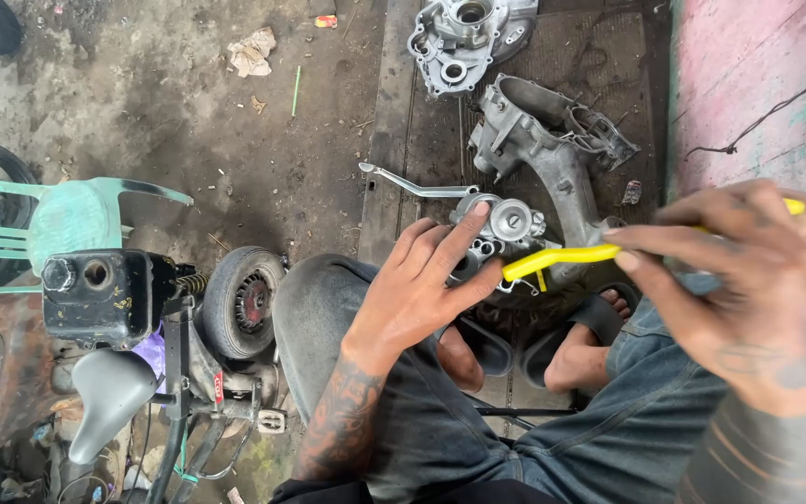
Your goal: Cleaning a motorcycle engine component using a small brush to remove dirt and grime.
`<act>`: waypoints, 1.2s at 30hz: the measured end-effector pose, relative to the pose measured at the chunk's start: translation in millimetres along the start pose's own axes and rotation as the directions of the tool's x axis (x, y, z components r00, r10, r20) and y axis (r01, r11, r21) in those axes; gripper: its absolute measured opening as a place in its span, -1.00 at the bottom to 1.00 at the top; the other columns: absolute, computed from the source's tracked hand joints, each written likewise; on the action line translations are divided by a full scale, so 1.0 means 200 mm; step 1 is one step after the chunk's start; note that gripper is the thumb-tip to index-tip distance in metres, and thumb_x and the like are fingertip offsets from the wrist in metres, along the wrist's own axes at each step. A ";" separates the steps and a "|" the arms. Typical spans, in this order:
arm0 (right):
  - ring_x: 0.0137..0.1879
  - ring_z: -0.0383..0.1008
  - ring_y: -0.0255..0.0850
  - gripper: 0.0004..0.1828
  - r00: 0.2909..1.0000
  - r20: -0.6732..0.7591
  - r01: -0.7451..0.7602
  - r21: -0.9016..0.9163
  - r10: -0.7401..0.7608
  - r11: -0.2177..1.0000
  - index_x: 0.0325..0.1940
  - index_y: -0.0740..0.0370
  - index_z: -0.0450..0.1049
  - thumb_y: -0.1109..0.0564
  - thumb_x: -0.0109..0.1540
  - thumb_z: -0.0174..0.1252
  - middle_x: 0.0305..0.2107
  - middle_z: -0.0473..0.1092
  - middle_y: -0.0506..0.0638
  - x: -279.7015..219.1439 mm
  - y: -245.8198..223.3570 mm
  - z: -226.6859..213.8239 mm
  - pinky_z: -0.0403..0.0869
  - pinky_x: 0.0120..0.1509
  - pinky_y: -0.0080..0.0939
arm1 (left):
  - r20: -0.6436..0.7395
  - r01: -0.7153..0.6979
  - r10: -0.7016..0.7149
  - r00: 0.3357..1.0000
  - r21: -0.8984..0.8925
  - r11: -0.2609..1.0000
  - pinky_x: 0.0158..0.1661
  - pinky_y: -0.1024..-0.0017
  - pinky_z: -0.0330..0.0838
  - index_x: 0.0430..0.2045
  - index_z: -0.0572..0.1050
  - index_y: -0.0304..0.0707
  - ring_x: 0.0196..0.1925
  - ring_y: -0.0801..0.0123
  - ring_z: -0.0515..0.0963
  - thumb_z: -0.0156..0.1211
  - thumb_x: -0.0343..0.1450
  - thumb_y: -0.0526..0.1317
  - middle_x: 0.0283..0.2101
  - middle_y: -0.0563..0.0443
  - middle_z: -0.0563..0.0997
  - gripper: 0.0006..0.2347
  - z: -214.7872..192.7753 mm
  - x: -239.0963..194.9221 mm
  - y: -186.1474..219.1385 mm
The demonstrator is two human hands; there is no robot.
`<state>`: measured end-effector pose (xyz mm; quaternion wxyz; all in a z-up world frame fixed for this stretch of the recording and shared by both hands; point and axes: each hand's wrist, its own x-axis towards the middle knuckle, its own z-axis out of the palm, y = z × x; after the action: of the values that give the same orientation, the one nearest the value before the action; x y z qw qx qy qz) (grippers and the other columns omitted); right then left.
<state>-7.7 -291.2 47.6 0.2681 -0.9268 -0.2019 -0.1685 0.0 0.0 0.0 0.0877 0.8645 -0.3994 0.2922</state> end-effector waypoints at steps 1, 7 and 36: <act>-0.01 0.28 -0.13 -0.88 1.000 0.003 -0.003 0.000 0.003 1.000 -0.05 -0.05 0.70 0.05 0.33 0.35 -0.21 0.49 -0.15 -0.01 0.06 0.01 -0.01 0.31 0.04 | 0.002 0.001 -0.001 1.000 -0.004 1.000 0.17 0.11 0.55 -0.03 0.52 -0.03 0.10 0.12 0.47 0.24 0.60 -0.41 0.40 -0.23 0.23 -0.83 0.00 0.00 0.00; 0.07 0.30 -0.01 -0.76 0.998 0.017 -0.066 -0.037 0.067 0.997 0.16 0.12 0.69 0.14 0.40 0.33 -0.17 0.50 0.05 0.00 0.11 -0.03 0.20 0.29 -0.02 | -0.041 0.012 -0.014 0.999 -0.045 0.999 0.17 0.09 0.56 -0.03 0.51 -0.04 0.17 0.10 0.42 0.26 0.59 -0.45 0.42 -0.26 0.19 -0.79 -0.01 -0.01 -0.02; 0.18 0.33 0.05 -0.78 0.991 -0.027 -0.120 0.214 0.129 0.970 0.14 0.41 0.60 0.31 0.43 0.18 -0.07 0.45 0.21 -0.08 0.20 -0.06 0.21 0.44 -0.02 | -0.125 0.128 -0.157 0.980 -0.212 0.969 0.16 -0.02 0.55 0.07 0.50 -0.23 0.02 -0.06 0.49 0.43 0.53 -0.39 0.39 -0.19 0.27 -0.73 0.03 -0.07 -0.05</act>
<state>-6.1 -333.3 32.5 0.3792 -0.9002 -0.1547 -0.1478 2.9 13.2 -12.4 0.2242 0.8548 -0.3567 0.3030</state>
